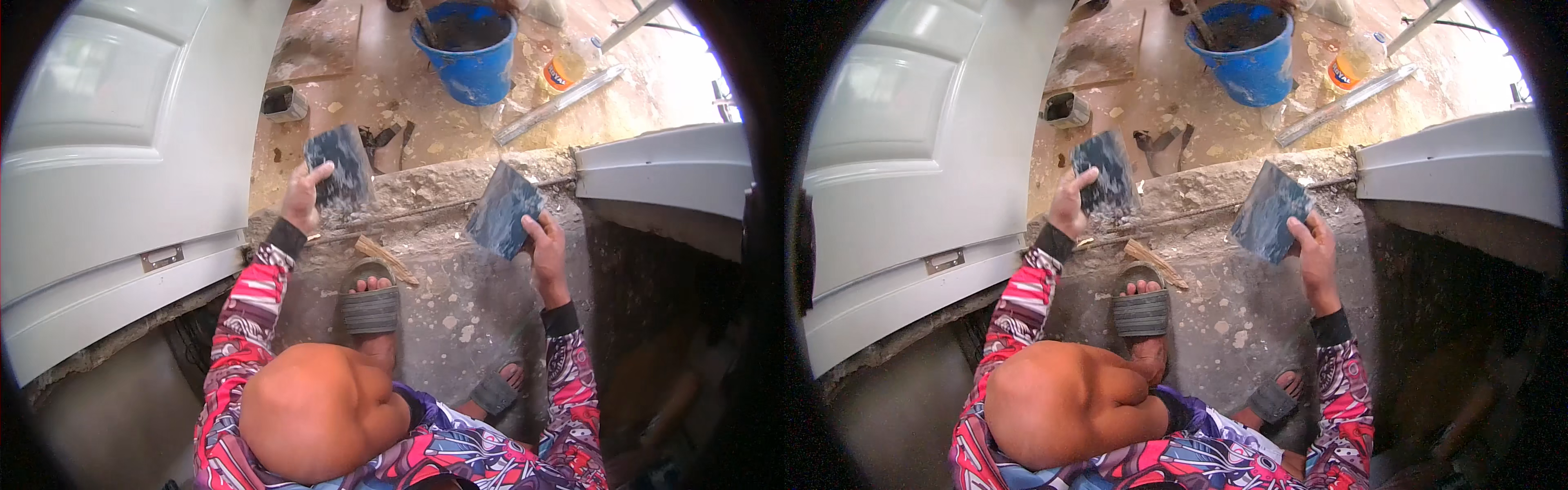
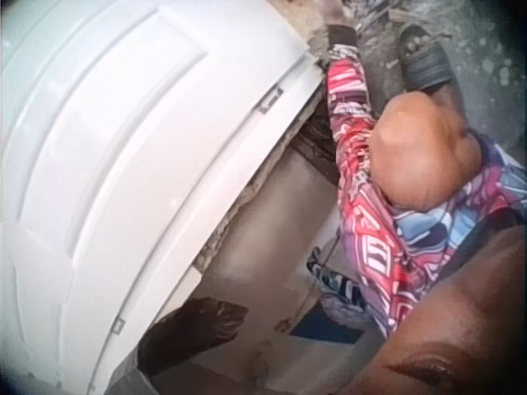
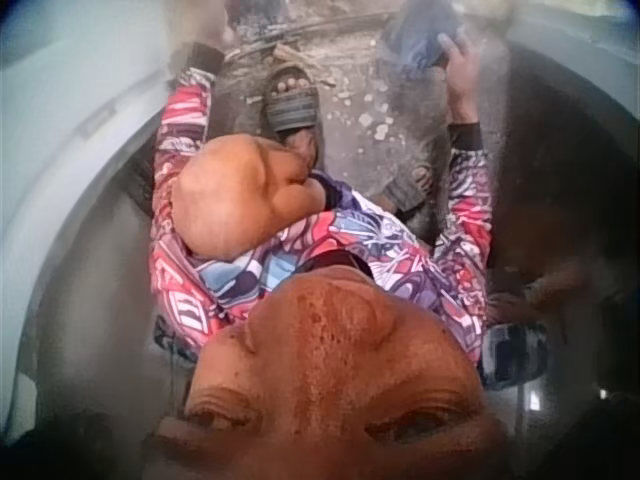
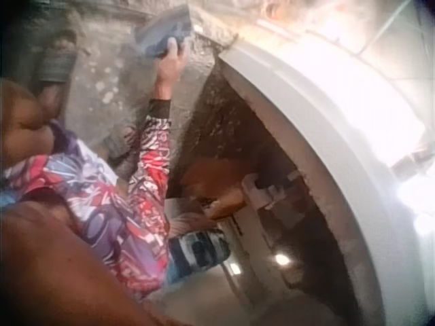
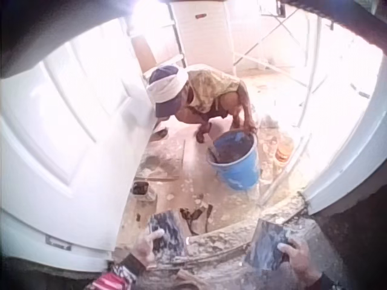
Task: The person scoops plaster onto scrapers and applies it to the doorway frame, smoothing the mixture along the wall edge.
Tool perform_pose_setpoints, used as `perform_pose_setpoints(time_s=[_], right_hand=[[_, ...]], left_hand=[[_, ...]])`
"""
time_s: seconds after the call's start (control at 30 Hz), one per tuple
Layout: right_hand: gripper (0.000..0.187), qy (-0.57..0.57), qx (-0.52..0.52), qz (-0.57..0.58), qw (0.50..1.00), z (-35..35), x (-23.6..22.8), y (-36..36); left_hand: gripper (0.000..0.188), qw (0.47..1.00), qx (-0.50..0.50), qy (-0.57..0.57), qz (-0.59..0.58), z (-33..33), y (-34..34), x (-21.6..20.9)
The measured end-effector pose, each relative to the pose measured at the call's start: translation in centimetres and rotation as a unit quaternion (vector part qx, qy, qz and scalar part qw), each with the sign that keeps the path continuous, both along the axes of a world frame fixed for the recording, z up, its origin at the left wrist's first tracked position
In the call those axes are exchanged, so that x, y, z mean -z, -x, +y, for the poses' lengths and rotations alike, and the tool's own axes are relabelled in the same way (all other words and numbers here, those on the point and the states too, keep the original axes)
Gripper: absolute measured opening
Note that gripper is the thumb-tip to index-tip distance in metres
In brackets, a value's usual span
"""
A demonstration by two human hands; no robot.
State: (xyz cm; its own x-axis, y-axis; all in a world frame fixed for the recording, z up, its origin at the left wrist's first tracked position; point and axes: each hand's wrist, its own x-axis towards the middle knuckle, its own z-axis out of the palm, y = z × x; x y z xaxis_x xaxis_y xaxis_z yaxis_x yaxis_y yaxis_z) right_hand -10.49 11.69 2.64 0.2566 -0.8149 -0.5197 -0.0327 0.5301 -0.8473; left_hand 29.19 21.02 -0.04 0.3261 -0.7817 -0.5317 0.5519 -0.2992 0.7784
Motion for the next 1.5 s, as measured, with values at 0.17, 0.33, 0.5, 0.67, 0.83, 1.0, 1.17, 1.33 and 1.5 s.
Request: perform_pose_setpoints(time_s=[0.17, 0.33, 0.5, 0.67, 0.83, 1.0, 1.17, 1.33, 1.5], right_hand=[[0.014, 0.035, -0.021, -0.008, 0.999, -4.3, 1.2, -2.5], [0.011, 0.060, -0.008, 0.013, 0.998, -6.9, 4.4, -4.4], [0.008, 0.032, 0.052, 0.030, 0.998, -7.7, 4.9, -7.5], [0.008, 0.056, 0.061, 0.123, 0.989, -8.6, 6.6, -6.0], [0.015, 0.022, 0.134, 0.116, 0.984, -6.9, 4.3, -8.3], [0.015, -0.024, 0.166, 0.102, 0.981, -4.2, 1.9, -7.5], [0.014, -0.021, 0.166, 0.150, 0.974, -2.7, 0.2, -3.6], [0.024, -0.048, 0.169, 0.119, 0.977, -2.4, 0.2, -3.6], [0.006, -0.028, 0.178, 0.101, 0.978, -2.6, 0.5, -4.7]], left_hand=[[0.022, 0.993, 0.015, -0.002, -0.116, -5.0, -2.6, 2.4], [0.034, 0.874, 0.210, -0.077, -0.432, -8.9, -8.0, 8.0], [0.039, 0.501, 0.478, -0.178, -0.699, -12.2, -15.6, 12.8], [0.034, 0.488, 0.455, -0.288, -0.687, -18.6, -15.2, 12.0], [0.032, 0.422, 0.515, -0.348, -0.660, -22.3, -19.5, 15.7], [0.035, 0.435, 0.493, -0.356, -0.664, -22.5, -24.8, 18.5], [0.034, 0.387, 0.518, -0.364, -0.670, -23.3, -21.5, 17.9], [0.034, 0.382, 0.550, -0.404, -0.622, -24.4, -19.2, 16.2], [0.038, 0.333, 0.593, -0.414, -0.605, -22.9, -18.5, 18.1]])
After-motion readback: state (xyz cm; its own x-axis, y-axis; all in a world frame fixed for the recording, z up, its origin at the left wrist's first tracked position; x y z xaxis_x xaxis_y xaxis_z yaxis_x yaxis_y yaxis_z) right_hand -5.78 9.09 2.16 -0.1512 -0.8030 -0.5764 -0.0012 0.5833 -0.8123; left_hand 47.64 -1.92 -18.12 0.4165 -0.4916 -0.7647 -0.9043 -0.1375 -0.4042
